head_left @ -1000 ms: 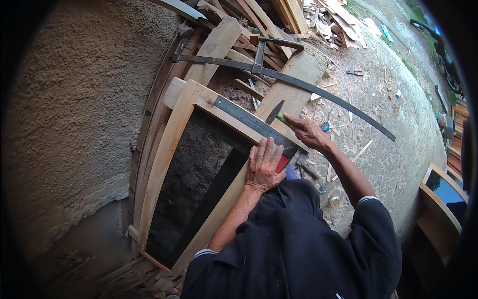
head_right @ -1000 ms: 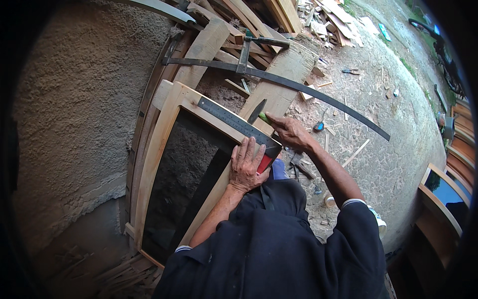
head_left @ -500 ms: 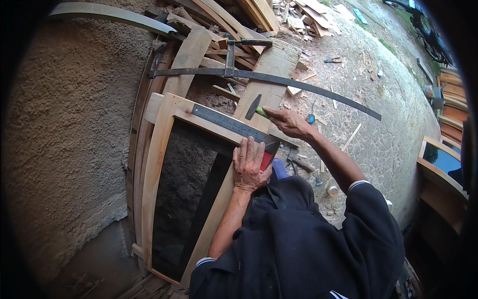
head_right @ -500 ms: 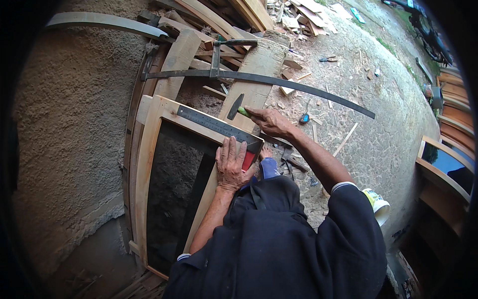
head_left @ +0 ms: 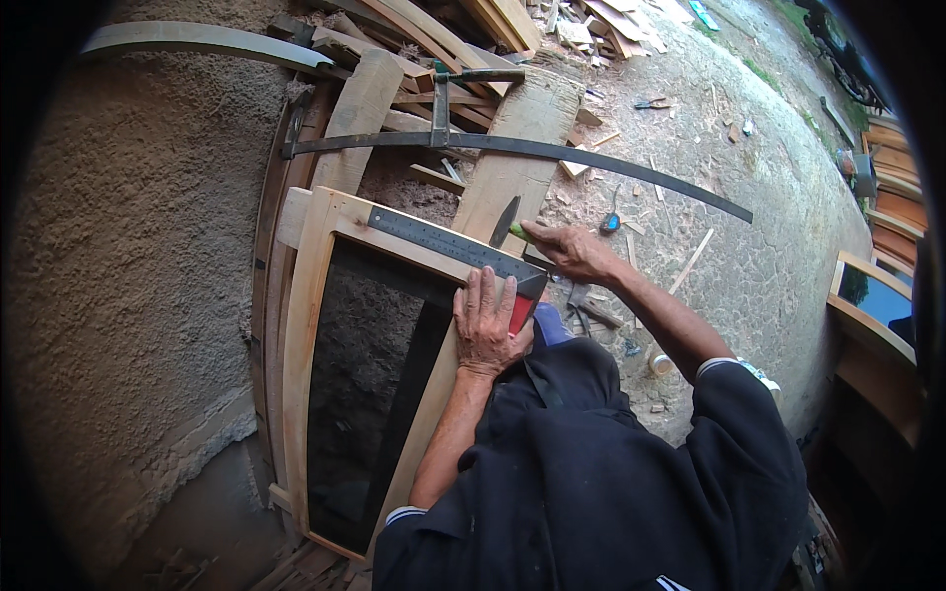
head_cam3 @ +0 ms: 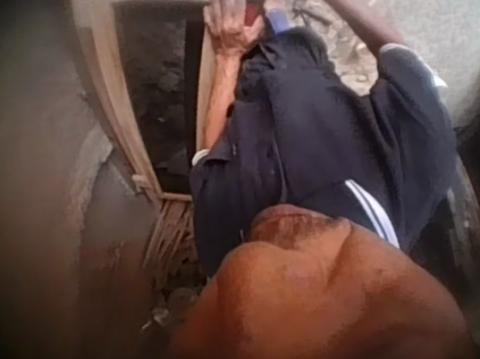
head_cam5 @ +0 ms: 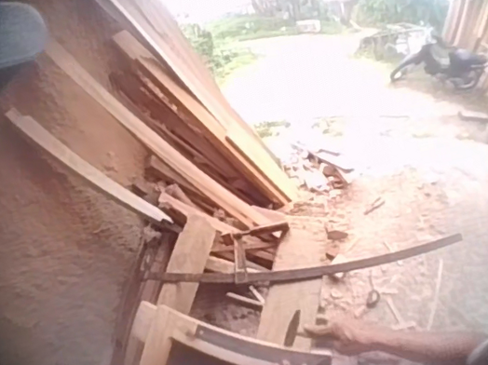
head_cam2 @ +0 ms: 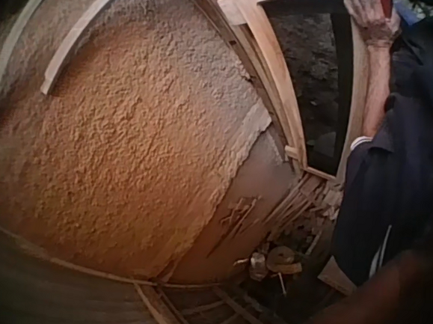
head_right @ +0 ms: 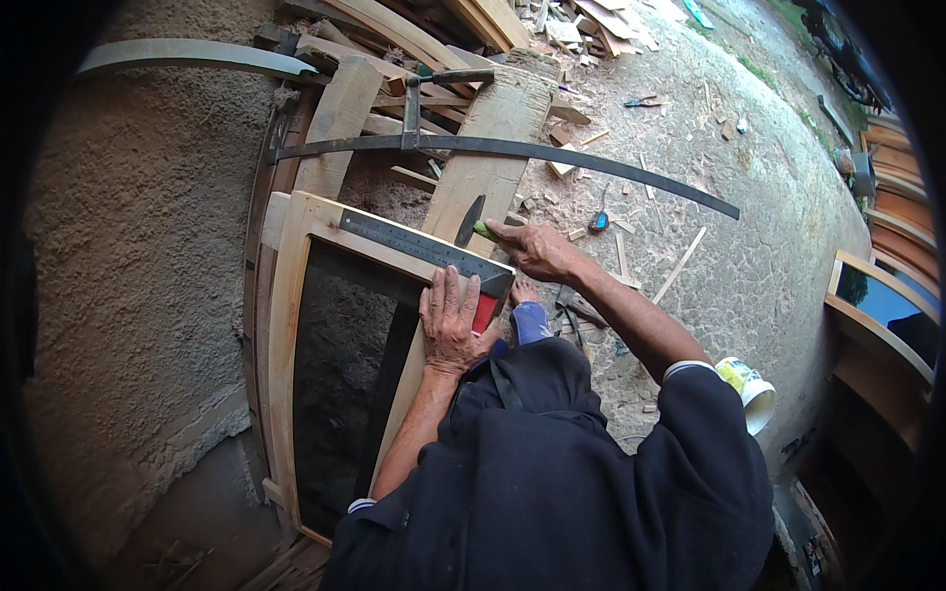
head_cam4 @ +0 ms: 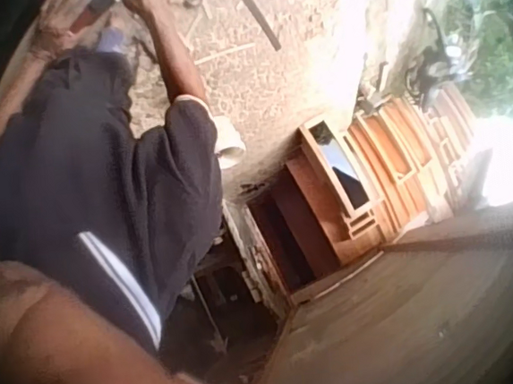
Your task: The person assembles a wooden frame with a glass pane. They position the frame, measure and mark it with a square and pencil, then hammer nails into the wood to secure the pieces together.
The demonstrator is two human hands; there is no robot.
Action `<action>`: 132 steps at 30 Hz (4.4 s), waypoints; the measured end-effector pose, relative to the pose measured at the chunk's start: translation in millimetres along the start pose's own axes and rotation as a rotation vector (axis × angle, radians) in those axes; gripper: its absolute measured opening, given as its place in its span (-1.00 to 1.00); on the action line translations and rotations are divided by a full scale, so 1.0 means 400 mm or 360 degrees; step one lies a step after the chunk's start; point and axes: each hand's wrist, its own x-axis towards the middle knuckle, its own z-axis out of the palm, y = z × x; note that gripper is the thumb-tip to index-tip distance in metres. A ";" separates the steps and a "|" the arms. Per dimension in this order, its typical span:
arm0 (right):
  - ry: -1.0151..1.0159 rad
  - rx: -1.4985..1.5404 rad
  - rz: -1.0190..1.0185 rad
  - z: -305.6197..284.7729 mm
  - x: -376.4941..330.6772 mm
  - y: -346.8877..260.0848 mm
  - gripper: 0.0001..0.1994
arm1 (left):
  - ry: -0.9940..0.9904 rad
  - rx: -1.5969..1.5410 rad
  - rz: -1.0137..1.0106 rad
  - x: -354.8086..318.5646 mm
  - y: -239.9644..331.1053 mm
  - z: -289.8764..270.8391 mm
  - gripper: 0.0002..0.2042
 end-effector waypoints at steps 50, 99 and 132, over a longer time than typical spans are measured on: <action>0.0622 -0.0126 -0.0421 0.073 0.075 -0.036 -0.73 | 0.0056 0.0024 -0.0003 -0.013 -0.002 0.013 -0.18; 0.1079 0.1826 0.0089 0.019 -0.120 0.051 -0.67 | 0.0234 -0.0154 -0.0181 -0.026 -0.003 0.011 -0.33; 0.1581 0.2247 0.1834 0.787 0.361 1.179 -0.65 | -0.0369 0.0231 -0.0269 -0.060 0.011 -0.030 -0.37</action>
